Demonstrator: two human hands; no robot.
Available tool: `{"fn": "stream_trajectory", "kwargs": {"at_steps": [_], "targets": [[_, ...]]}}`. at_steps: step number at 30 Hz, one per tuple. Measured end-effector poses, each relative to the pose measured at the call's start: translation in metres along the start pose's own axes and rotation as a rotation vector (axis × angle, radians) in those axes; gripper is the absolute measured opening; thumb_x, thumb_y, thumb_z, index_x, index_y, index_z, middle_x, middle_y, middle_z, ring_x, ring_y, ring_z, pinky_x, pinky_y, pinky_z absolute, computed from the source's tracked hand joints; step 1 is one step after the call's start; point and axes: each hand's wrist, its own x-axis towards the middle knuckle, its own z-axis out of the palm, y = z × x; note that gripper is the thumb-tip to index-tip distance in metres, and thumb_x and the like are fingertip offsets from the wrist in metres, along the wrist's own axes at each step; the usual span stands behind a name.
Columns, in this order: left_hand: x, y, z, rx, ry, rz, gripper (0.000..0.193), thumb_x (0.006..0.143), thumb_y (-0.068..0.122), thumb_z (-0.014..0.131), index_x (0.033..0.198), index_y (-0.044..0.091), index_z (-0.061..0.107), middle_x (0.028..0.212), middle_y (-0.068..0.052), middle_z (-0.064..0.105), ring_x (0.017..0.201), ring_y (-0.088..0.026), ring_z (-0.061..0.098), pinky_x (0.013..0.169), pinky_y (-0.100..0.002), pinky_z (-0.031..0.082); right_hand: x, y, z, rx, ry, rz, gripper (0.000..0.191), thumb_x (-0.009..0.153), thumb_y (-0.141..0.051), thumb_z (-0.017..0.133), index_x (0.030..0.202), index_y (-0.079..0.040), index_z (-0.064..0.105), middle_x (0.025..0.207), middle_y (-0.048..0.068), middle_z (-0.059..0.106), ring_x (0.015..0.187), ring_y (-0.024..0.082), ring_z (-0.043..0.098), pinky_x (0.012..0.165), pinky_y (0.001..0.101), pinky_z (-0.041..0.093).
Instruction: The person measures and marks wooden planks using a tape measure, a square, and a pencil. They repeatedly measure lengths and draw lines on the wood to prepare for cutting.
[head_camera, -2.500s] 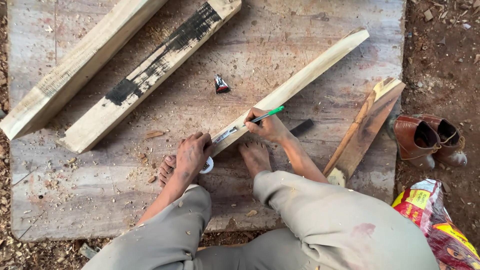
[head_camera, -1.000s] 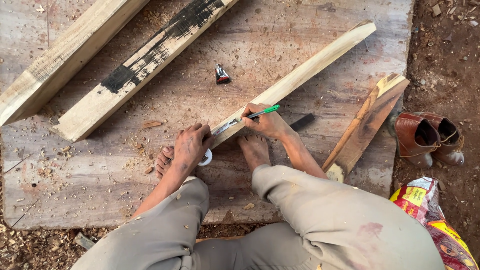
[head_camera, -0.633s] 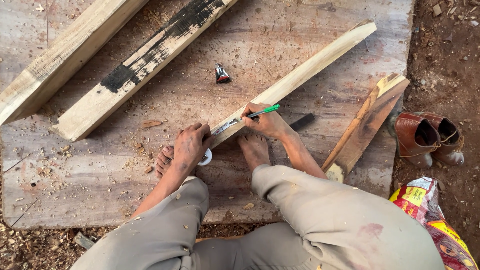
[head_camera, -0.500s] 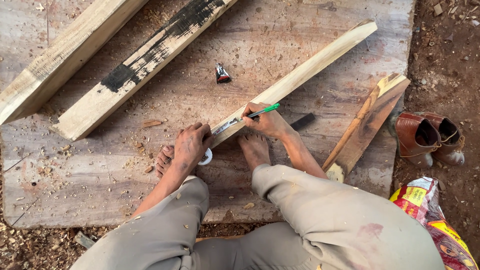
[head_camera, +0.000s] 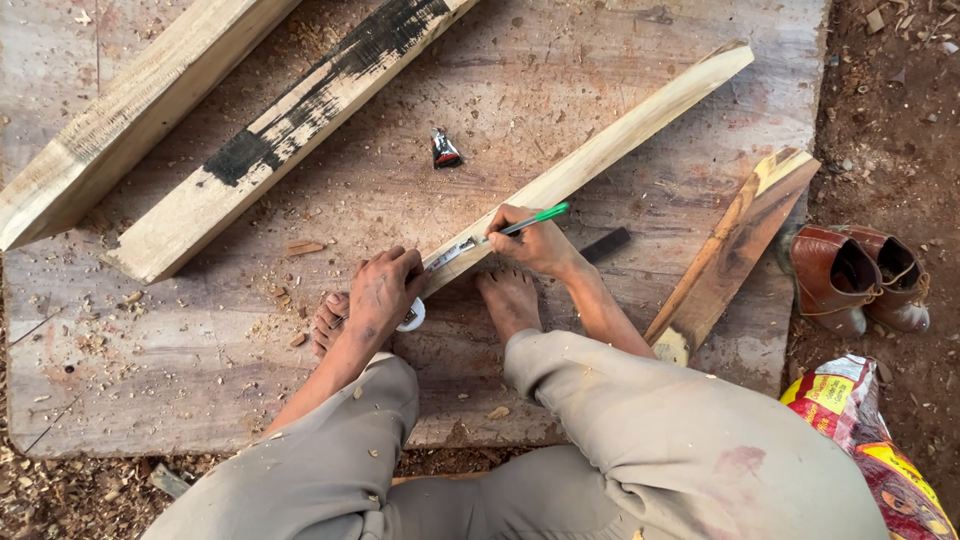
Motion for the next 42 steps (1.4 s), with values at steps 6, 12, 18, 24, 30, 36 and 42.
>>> {"fn": "stream_trajectory", "kwargs": {"at_steps": [6,12,18,24,30,36,42], "targets": [[-0.001,0.001,0.001,0.001,-0.020,-0.016,0.016,0.089,0.022,0.073,0.092,0.008,0.068,0.088,-0.007,0.066,0.088,-0.029,0.068,0.083,-0.048,0.048,0.000,0.014,0.009,0.148,0.124,-0.025,0.035,0.104,-0.036,0.061,0.106,-0.001,0.064,0.089,0.003,0.070,0.084,0.011,0.068,0.074,0.0287,0.056],[0.000,0.001,-0.001,0.006,0.009,-0.003,0.015,0.087,0.022,0.074,0.092,0.008,0.069,0.089,-0.008,0.066,0.089,-0.030,0.068,0.084,-0.048,0.048,0.009,0.001,0.018,-0.189,0.171,-0.302,0.033,0.113,-0.034,0.052,0.121,-0.008,0.069,0.108,0.004,0.069,0.095,0.016,0.069,0.084,0.0315,0.058],[0.000,0.001,-0.001,-0.001,0.006,-0.014,0.016,0.087,0.023,0.075,0.091,0.009,0.070,0.089,-0.008,0.067,0.089,-0.030,0.068,0.084,-0.048,0.048,0.005,-0.024,0.021,-0.333,0.197,-0.267,0.020,0.093,-0.026,0.077,0.105,-0.011,0.074,0.094,0.007,0.063,0.086,0.025,0.066,0.079,0.0396,0.054],[-0.001,-0.001,0.001,0.000,0.001,-0.006,0.016,0.087,0.023,0.075,0.092,0.009,0.069,0.090,-0.007,0.067,0.090,-0.030,0.068,0.084,-0.048,0.047,0.006,-0.032,0.022,-0.385,0.226,-0.277,0.021,0.091,-0.021,0.080,0.105,-0.008,0.072,0.096,0.009,0.061,0.091,0.028,0.065,0.084,0.0411,0.054],[-0.001,-0.001,0.001,-0.010,0.016,0.006,0.017,0.086,0.023,0.075,0.092,0.008,0.068,0.090,-0.008,0.066,0.091,-0.031,0.067,0.083,-0.048,0.048,0.004,-0.030,0.025,-0.375,0.210,-0.234,0.019,0.092,-0.021,0.078,0.104,-0.008,0.072,0.096,0.008,0.060,0.092,0.027,0.064,0.086,0.0410,0.054],[-0.002,0.000,0.000,-0.016,0.021,0.016,0.016,0.086,0.022,0.074,0.093,0.008,0.068,0.091,-0.009,0.066,0.091,-0.033,0.067,0.083,-0.048,0.048,0.005,-0.031,0.026,-0.385,0.211,-0.239,0.019,0.094,-0.020,0.077,0.106,-0.007,0.070,0.097,0.009,0.059,0.094,0.029,0.063,0.088,0.0424,0.053],[-0.002,0.000,0.000,-0.013,0.016,0.020,0.016,0.088,0.023,0.074,0.093,0.009,0.068,0.090,-0.009,0.065,0.093,-0.032,0.066,0.084,-0.048,0.048,0.005,-0.031,0.026,-0.372,0.206,-0.235,0.019,0.094,-0.019,0.076,0.105,-0.006,0.070,0.097,0.010,0.059,0.093,0.029,0.063,0.087,0.0430,0.053]]}}
